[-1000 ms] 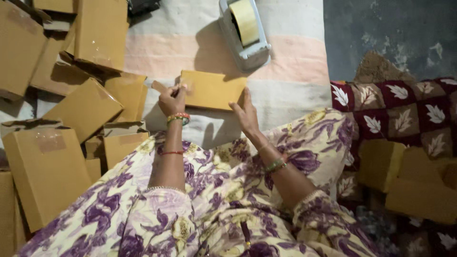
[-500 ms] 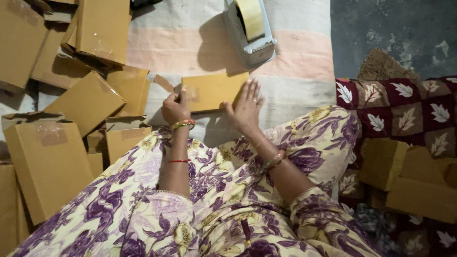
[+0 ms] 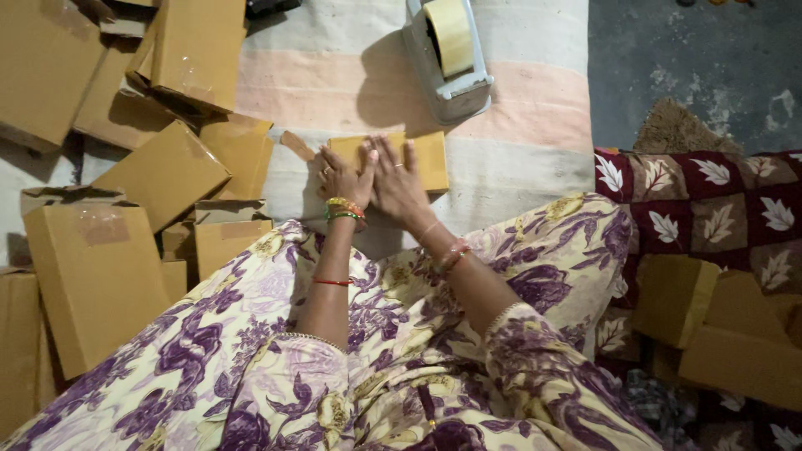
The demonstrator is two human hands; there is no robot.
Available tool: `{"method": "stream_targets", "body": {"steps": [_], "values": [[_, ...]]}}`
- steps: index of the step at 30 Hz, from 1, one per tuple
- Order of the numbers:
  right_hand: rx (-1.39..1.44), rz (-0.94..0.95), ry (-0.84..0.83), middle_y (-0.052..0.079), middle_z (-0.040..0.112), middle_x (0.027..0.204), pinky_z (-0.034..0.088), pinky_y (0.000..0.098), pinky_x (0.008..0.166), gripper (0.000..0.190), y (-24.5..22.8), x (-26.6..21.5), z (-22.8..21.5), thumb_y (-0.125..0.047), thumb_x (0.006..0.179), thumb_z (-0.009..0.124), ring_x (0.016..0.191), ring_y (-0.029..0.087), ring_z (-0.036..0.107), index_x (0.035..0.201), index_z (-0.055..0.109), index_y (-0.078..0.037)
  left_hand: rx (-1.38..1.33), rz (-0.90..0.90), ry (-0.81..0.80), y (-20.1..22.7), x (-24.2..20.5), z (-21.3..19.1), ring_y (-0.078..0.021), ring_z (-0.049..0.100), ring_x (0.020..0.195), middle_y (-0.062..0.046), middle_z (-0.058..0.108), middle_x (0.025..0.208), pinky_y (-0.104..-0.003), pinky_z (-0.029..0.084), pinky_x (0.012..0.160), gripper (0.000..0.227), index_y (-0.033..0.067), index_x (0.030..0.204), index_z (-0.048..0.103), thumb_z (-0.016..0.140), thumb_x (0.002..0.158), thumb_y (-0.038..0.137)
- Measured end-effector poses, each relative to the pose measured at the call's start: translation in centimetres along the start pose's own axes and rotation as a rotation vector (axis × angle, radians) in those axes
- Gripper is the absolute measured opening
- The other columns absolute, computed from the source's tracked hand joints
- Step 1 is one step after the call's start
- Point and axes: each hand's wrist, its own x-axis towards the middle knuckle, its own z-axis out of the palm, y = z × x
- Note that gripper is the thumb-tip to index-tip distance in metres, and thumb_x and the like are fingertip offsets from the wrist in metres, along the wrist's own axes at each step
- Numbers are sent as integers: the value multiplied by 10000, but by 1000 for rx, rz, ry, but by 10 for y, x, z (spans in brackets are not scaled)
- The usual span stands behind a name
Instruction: The person sits on the floor and packs small black product boxes into larger brown cardboard boxes. They place each product box inside, fold the flaps, and seal the box with clear packing tape using a tape dispenser. The process is repeated for several items.
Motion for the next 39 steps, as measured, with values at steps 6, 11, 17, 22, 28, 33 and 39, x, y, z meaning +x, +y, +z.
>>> {"method": "stream_targets", "body": {"steps": [6, 11, 17, 22, 28, 33, 39], "values": [[317, 394, 49, 247, 145, 1670, 136, 558, 1210, 1023, 47, -20, 6, -720, 965, 429, 1552, 366, 137, 1579, 136, 44, -76, 71, 177, -12, 11, 3, -409, 518, 1338, -205, 541, 1468, -567, 433, 1054, 1056, -11, 1549, 327, 616, 832, 709], [924, 431, 389, 353, 328, 1547, 359, 493, 1200, 1233, 63, -31, -21, -509, 773, 852, 1440, 409, 389, 1562, 112, 84, -603, -161, 97, -20, 33, -21, -301, 733, 928, -163, 750, 978, -439, 568, 822, 669, 1, 995, 756, 640, 842, 642], [2166, 342, 671, 108, 563, 1308, 382, 437, 1194, 773, 73, -31, -56, -254, 949, 751, 1224, 209, 568, 1561, 340, -23, -1791, -3, 323, -15, 29, -36, -239, 699, 756, -131, 693, 737, -376, 596, 766, 529, -5, 764, 654, 709, 920, 497], [1814, 397, 653, 135, 779, 1031, 406, 424, 1234, 483, 69, -34, -50, -374, 1122, 516, 1204, 240, 684, 1029, 745, 41, -1503, -19, 405, -34, 27, -43, -240, 725, 792, -194, 752, 818, -349, 564, 826, 384, -4, 837, 697, 724, 894, 374], [922, 508, 375, 222, 515, 1470, 332, 482, 1191, 594, 44, -40, -35, -478, 1049, 471, 1402, 355, 412, 1427, 530, -23, -479, 320, 698, -87, 30, -15, -297, 716, 1063, -198, 763, 1172, -406, 532, 965, 412, -16, 1185, 741, 727, 895, 276], [209, 290, 33, 189, 102, 1698, 31, 658, 1204, 939, 1, -40, -26, -721, 997, 377, 1535, 364, 10, 1625, 198, -46, -446, 221, 506, -68, 15, 11, -341, 715, 1128, -196, 726, 1254, -410, 550, 961, 543, 32, 1310, 682, 716, 845, 310], [237, 278, 16, 168, 61, 1718, -31, 704, 1188, 1062, -3, -36, -26, -796, 923, 378, 1573, 371, -51, 1637, 156, -41, -287, 355, 593, -44, -8, -2, -411, 653, 1214, -284, 658, 1325, -439, 506, 1032, 590, -11, 1381, 615, 712, 891, 303]]}}
